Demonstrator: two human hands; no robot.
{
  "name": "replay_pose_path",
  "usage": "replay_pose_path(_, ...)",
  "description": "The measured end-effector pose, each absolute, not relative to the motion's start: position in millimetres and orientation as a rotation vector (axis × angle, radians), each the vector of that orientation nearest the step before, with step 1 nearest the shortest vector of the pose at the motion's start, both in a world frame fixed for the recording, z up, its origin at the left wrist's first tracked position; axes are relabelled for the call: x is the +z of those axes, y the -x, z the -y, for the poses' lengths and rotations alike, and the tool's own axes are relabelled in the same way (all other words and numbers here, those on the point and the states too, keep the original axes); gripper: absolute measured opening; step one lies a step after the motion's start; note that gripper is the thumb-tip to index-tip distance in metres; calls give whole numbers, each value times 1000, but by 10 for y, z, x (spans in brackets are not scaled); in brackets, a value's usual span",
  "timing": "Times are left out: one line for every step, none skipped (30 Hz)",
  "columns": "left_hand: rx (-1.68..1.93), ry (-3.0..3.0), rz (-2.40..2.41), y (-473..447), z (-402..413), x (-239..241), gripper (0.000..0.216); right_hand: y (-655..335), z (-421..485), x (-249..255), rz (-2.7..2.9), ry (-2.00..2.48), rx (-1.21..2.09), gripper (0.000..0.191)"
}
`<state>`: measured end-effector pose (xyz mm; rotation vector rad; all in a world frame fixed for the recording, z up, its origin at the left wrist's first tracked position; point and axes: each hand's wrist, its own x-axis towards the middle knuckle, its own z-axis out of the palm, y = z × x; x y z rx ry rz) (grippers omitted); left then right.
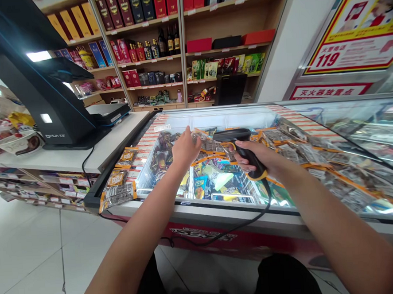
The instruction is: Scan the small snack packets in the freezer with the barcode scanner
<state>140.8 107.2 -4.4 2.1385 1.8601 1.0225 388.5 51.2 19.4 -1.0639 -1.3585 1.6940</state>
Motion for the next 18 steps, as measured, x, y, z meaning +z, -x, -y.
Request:
replay_pose_path(985, -2202, -1889, -1417, -1019, -30, 58, -3875, -500, 213, 1355, 1078, 1690, 41)
replay_pose_path(947, -2253, -1920, -1417, -960, -8, 54, -3866, -490, 229, 1350, 1089, 1685, 40)
replay_pose_path(895, -2289, -1955, -1404, -896, 25, 50, -3861, -484, 241, 1344, 1098, 1680, 39)
replay_pose_path(826, -2305, -2000, -1372, -829, 71, 48, -3860, -483, 247, 1339, 1106, 1680, 39)
replay_pose_path(740, -2300, -2053, -1317, -763, 129, 46, -3863, -487, 247, 1337, 1115, 1682, 38)
replay_pose_path(636, -2285, -2109, -1233, -702, 197, 47, -3869, -495, 239, 1337, 1125, 1690, 38)
replay_pose_path(519, -2264, -2164, -1118, -650, 269, 49, -3877, -506, 227, 1338, 1134, 1700, 39)
replay_pose_path(407, -2244, -2205, -972, -611, 340, 53, -3886, -517, 211, 1338, 1140, 1707, 40)
replay_pose_path(322, -2205, -2257, -799, -587, 404, 57, -3894, -526, 196, 1341, 1139, 1710, 41)
replay_pose_path(237, -2134, -2340, -606, -578, 453, 59, -3898, -532, 182, 1348, 1131, 1706, 42)
replay_pose_path(177, -2048, -2438, -402, -582, 483, 61, -3899, -533, 174, 1357, 1122, 1699, 43)
replay_pose_path(125, -1960, -2521, -199, -595, 493, 62, -3896, -530, 173, 1367, 1116, 1692, 44)
replay_pose_path(77, -1865, -2588, -7, -612, 483, 62, -3889, -521, 180, 1374, 1117, 1687, 46)
replay_pose_path(48, -1785, -2632, 164, -630, 456, 61, -3879, -508, 194, 1375, 1125, 1684, 48)
replay_pose_path(3, -1743, -2626, 307, -644, 417, 60, -3868, -493, 214, 1368, 1142, 1682, 50)
replay_pose_path(-49, -1722, -2609, 418, -652, 370, 58, -3856, -477, 237, 1357, 1163, 1681, 51)
replay_pose_path(-58, -1737, -2601, 495, -653, 320, 55, -3845, -462, 260, 1348, 1185, 1682, 53)
replay_pose_path(-59, -1763, -2588, 541, -650, 272, 53, -3836, -449, 280, 1341, 1202, 1682, 55)
